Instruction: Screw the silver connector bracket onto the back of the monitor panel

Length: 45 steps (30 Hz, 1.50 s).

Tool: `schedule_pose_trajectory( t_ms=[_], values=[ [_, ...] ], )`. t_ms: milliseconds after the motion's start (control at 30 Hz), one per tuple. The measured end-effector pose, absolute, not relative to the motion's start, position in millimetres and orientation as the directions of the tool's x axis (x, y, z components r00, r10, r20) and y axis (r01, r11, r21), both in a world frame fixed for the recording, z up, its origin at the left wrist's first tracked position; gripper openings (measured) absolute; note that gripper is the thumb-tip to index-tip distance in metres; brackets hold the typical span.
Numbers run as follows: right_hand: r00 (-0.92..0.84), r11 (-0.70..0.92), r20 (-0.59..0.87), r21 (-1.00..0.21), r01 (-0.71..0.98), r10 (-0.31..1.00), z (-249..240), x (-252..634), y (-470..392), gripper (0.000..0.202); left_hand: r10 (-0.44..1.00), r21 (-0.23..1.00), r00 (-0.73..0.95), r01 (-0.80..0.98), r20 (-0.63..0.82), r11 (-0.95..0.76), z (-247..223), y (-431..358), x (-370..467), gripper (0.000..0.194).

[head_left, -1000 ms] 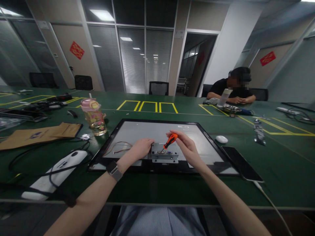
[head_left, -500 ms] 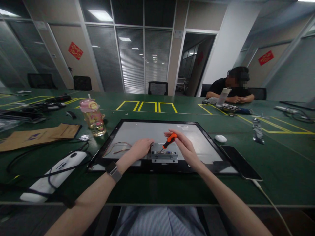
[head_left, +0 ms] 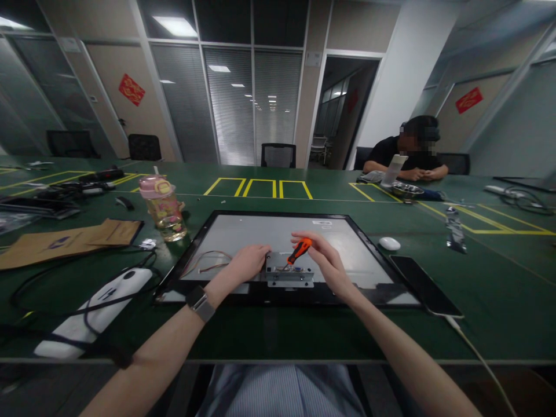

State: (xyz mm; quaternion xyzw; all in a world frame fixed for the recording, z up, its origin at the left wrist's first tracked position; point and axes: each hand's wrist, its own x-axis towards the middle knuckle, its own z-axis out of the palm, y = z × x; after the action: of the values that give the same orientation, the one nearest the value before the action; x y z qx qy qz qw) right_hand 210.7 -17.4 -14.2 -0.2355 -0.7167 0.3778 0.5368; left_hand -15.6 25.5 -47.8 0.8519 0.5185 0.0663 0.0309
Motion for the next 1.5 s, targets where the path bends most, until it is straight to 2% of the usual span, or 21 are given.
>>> schedule_pose_trajectory(
  t_ms=[133, 300, 433, 533, 667, 733, 833, 1500],
  values=[
    [-0.235, 0.653, 0.635, -0.757, 0.001, 0.736, -20, 208, -13, 0.027, 0.883, 0.121, 0.461, 0.875, 0.086, -0.469, -49, 26, -17, 0.030],
    [-0.299, 0.614, 0.619, -0.780, -0.123, 0.727, -17, 209, -14, 0.038, 0.876, 0.117, 0.471, 0.869, 0.104, -0.481, -53, 29, -18, 0.030],
    [-0.201, 0.657, 0.672, -0.740, -0.145, 0.712, -10, 214, -14, 0.034, 0.874, 0.115, 0.472, 0.868, 0.116, -0.484, -56, 30, -19, 0.032],
    [-0.066, 0.709, 0.713, -0.702, -0.070, 0.698, -11, 219, -11, 0.034, 0.873, 0.112, 0.473, 0.867, 0.115, -0.485, -56, 30, -20, 0.032],
    [0.063, 0.775, 0.790, -0.610, 0.166, 0.609, -18, 224, -6, 0.035, 0.869, 0.115, 0.482, 0.862, 0.110, -0.493, -55, 30, -20, 0.031],
    [0.058, 0.797, 0.838, -0.536, 0.278, 0.543, -21, 226, -4, 0.035, 0.869, 0.113, 0.482, 0.863, 0.108, -0.493, -55, 30, -20, 0.031],
    [0.032, 0.808, 0.864, -0.482, 0.339, 0.502, -22, 226, -4, 0.035, 0.870, 0.112, 0.482, 0.863, 0.108, -0.492, -56, 30, -21, 0.031],
    [-0.023, 0.813, 0.877, -0.436, 0.386, 0.480, -26, 221, -3, 0.033, 0.866, 0.103, 0.486, 0.861, 0.121, -0.498, -55, 29, -20, 0.031]
  ],
)
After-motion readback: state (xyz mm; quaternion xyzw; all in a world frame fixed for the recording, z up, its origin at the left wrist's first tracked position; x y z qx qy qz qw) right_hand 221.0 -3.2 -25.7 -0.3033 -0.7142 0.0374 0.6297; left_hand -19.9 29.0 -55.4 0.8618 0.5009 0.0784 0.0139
